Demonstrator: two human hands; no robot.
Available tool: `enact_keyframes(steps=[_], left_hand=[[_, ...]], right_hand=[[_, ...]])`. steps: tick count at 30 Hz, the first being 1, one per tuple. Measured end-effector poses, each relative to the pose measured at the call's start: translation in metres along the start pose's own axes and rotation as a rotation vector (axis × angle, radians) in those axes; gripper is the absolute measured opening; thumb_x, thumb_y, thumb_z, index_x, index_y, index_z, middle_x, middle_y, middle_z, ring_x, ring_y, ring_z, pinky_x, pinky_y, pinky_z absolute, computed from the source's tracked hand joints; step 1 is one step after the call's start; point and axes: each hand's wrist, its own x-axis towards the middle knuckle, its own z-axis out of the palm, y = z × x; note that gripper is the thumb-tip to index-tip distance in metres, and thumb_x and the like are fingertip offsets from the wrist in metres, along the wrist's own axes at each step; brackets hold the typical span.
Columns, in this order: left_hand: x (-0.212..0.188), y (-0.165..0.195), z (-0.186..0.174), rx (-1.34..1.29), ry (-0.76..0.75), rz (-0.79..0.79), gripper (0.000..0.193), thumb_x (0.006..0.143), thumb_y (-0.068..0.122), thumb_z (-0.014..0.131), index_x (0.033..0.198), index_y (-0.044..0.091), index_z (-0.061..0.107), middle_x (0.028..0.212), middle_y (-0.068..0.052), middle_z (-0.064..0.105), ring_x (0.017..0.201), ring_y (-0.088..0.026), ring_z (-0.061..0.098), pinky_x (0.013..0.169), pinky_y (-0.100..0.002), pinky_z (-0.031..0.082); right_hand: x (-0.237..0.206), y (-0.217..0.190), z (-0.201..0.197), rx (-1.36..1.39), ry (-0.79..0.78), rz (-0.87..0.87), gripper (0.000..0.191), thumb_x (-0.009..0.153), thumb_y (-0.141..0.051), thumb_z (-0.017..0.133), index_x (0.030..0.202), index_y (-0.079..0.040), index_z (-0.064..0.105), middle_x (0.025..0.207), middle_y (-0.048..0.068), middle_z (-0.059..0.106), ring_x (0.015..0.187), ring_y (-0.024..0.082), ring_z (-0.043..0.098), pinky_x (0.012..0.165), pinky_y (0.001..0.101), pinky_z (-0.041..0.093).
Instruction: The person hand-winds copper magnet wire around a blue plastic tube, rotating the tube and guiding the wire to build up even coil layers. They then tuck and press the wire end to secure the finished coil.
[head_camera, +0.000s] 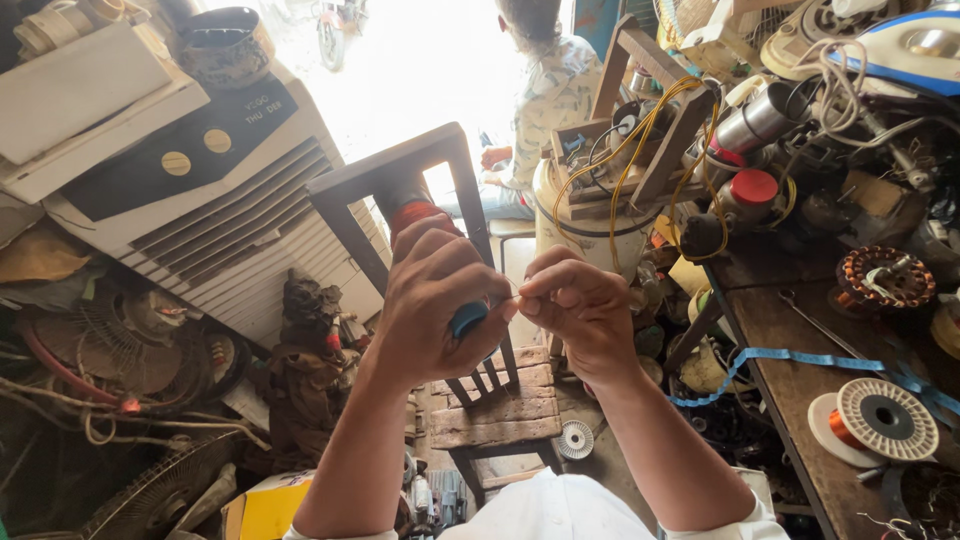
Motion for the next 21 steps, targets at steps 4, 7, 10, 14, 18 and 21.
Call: enact_keyframes(steps=[4, 7, 10, 14, 18, 21], left_hand=[[0.0, 0.0, -0.001, -0.017, 0.002, -0.005, 0.008, 0.084, 0.019, 0.078, 0.087, 0.015, 0.071, 0.08, 0.0, 0.058, 0.086, -0.024, 0.057, 0.099, -0.043, 0.041], [-0.002, 0.0, 0.0, -0.019, 0.009, -0.009, 0.009, 0.083, 0.018, 0.078, 0.087, 0.016, 0.071, 0.079, 0.0, 0.057, 0.085, -0.024, 0.057, 0.097, -0.042, 0.041], [-0.003, 0.0, 0.0, -0.013, 0.018, -0.015, 0.009, 0.081, 0.017, 0.078, 0.086, 0.016, 0.07, 0.077, 0.0, 0.055, 0.083, -0.023, 0.056, 0.097, -0.042, 0.041], [-0.005, 0.0, -0.001, -0.029, 0.021, -0.029, 0.01, 0.08, 0.016, 0.079, 0.086, 0.017, 0.07, 0.078, 0.001, 0.055, 0.083, -0.022, 0.056, 0.101, -0.042, 0.042], [-0.006, 0.001, -0.002, -0.019, 0.012, -0.035, 0.011, 0.079, 0.014, 0.079, 0.083, 0.017, 0.07, 0.076, 0.002, 0.056, 0.081, -0.021, 0.056, 0.101, -0.042, 0.042], [-0.006, 0.002, -0.002, -0.019, 0.021, -0.04, 0.011, 0.077, 0.015, 0.079, 0.083, 0.018, 0.071, 0.077, 0.002, 0.057, 0.084, -0.021, 0.058, 0.102, -0.043, 0.041]], right_hand=[[0.0, -0.004, 0.006, -0.002, 0.005, 0.028, 0.008, 0.094, 0.001, 0.077, 0.101, -0.001, 0.074, 0.103, 0.005, 0.064, 0.095, 0.009, 0.061, 0.082, 0.0251, 0.048], [-0.002, -0.012, 0.014, -0.545, 0.056, -0.179, 0.009, 0.092, -0.002, 0.079, 0.099, -0.004, 0.072, 0.099, 0.006, 0.07, 0.09, 0.01, 0.066, 0.077, 0.0248, 0.051], [-0.004, -0.022, 0.022, -0.816, 0.15, -0.429, 0.012, 0.089, -0.002, 0.08, 0.097, -0.006, 0.072, 0.091, 0.006, 0.07, 0.08, 0.012, 0.067, 0.07, 0.025, 0.052], [-0.006, -0.036, 0.029, -1.001, 0.171, -0.571, 0.015, 0.085, -0.001, 0.082, 0.096, -0.008, 0.072, 0.086, 0.006, 0.072, 0.076, 0.016, 0.068, 0.067, 0.0273, 0.05], [-0.009, -0.043, 0.033, -1.07, 0.186, -0.572, 0.017, 0.082, -0.001, 0.082, 0.094, -0.008, 0.073, 0.085, 0.006, 0.072, 0.074, 0.017, 0.068, 0.066, 0.0277, 0.05], [-0.013, -0.043, 0.033, -1.054, 0.199, -0.551, 0.018, 0.082, -0.003, 0.083, 0.096, -0.008, 0.073, 0.086, 0.006, 0.071, 0.075, 0.017, 0.068, 0.067, 0.0275, 0.051]])
